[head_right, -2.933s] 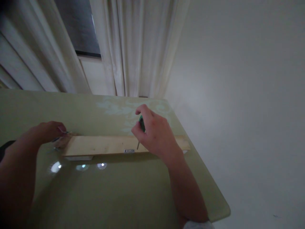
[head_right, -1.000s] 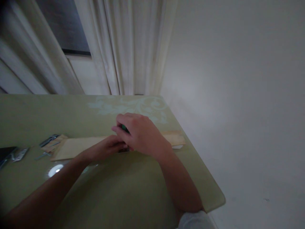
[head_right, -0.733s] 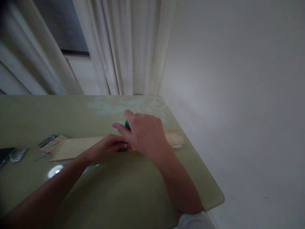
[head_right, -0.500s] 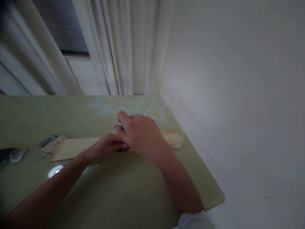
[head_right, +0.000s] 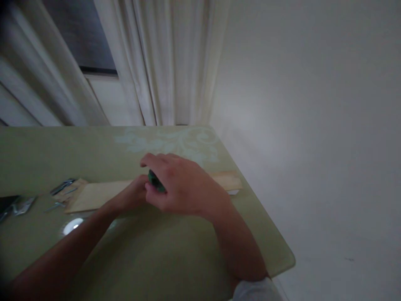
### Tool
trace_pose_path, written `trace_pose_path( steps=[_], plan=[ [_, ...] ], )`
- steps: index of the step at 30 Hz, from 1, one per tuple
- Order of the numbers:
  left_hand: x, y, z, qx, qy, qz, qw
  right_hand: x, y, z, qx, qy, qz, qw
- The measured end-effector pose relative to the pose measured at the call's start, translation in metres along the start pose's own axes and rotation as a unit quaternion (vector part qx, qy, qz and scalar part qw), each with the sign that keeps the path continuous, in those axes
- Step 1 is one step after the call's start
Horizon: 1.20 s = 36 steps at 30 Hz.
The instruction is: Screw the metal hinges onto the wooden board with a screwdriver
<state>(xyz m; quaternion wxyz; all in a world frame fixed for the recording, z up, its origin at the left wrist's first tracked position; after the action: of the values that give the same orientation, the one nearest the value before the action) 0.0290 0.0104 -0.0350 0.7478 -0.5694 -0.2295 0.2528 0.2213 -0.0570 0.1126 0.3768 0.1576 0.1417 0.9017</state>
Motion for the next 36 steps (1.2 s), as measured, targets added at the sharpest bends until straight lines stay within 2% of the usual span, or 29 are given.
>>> trace_pose_path(
  steps=[2, 4, 5, 9, 10, 12, 15, 16, 17, 19, 21, 22, 24, 27, 28, 30, 33, 36],
  plan=[
    [0.0, 0.0, -0.002, 0.001, 0.002, 0.015, 1.0, 0.002, -0.002, -0.002, -0.066, -0.034, -0.101, 0.992],
    [0.001, -0.001, -0.003, -0.001, 0.006, 0.021, 1.0, 0.004, -0.004, -0.004, -0.105, -0.041, -0.15, 0.982],
    [0.001, -0.002, -0.004, -0.001, 0.009, 0.018, 1.0, 0.005, -0.005, -0.005, -0.104, -0.039, -0.141, 0.984],
    [-0.001, -0.008, -0.003, 0.029, 0.028, -0.022, 0.999, 0.005, -0.002, -0.007, -0.059, -0.026, -0.01, 0.998],
    [-0.001, -0.009, -0.003, 0.04, 0.028, -0.033, 0.998, 0.005, -0.001, -0.006, -0.061, -0.027, -0.003, 0.998],
    [-0.001, -0.009, -0.004, 0.049, 0.022, -0.038, 0.998, 0.005, 0.0, -0.006, -0.081, -0.044, -0.044, 0.995],
    [0.001, -0.003, -0.007, 0.021, 0.004, -0.006, 1.0, 0.007, -0.004, -0.005, -0.11, -0.061, -0.142, 0.982],
    [0.001, -0.001, -0.007, 0.012, -0.002, 0.006, 1.0, 0.008, -0.006, -0.005, -0.108, -0.061, -0.151, 0.981],
    [0.001, 0.0, -0.007, 0.005, -0.006, 0.014, 1.0, 0.008, -0.008, -0.005, -0.099, -0.059, -0.138, 0.984],
    [0.001, -0.001, -0.006, 0.002, -0.002, 0.017, 1.0, 0.008, -0.009, -0.006, -0.069, -0.058, -0.069, 0.994],
    [0.001, -0.004, -0.005, 0.006, 0.021, -0.006, 1.0, 0.007, -0.007, -0.007, -0.054, -0.059, -0.013, 0.997],
    [0.001, -0.005, -0.004, 0.009, 0.031, -0.021, 0.999, 0.007, -0.007, -0.007, -0.06, -0.06, -0.01, 0.996],
    [0.001, -0.007, -0.003, 0.01, 0.026, -0.044, 0.999, 0.008, -0.006, -0.008, -0.095, -0.069, -0.048, 0.992],
    [0.002, -0.005, -0.004, -0.007, -0.006, -0.025, 1.0, 0.01, -0.007, -0.01, -0.14, -0.088, -0.123, 0.979],
    [0.002, -0.004, -0.005, -0.017, -0.008, -0.014, 1.0, 0.011, -0.008, -0.011, -0.139, -0.088, -0.125, 0.978],
    [0.002, -0.002, -0.005, -0.033, 0.011, -0.005, 0.999, 0.01, -0.008, -0.011, -0.115, -0.078, -0.082, 0.987],
    [0.002, -0.002, -0.006, -0.031, 0.04, -0.03, 0.998, 0.009, -0.007, -0.011, -0.076, -0.058, -0.013, 0.995],
    [0.003, -0.001, -0.006, -0.02, 0.002, -0.04, 0.999, 0.01, -0.007, -0.011, -0.108, -0.074, -0.077, 0.988]
  ],
)
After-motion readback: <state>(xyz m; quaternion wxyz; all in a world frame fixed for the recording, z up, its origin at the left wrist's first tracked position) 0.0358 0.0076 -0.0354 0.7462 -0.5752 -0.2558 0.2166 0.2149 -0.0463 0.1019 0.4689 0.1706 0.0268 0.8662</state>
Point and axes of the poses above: each hand's wrist, its own x-axis towards the middle knuckle, its own z-axis out of the back of the hand, y = z × x, the point moved 1 cm from there along x, towards the middle knuckle, and after that the axes turned 8 degrees about y, right-handed, at the moved point
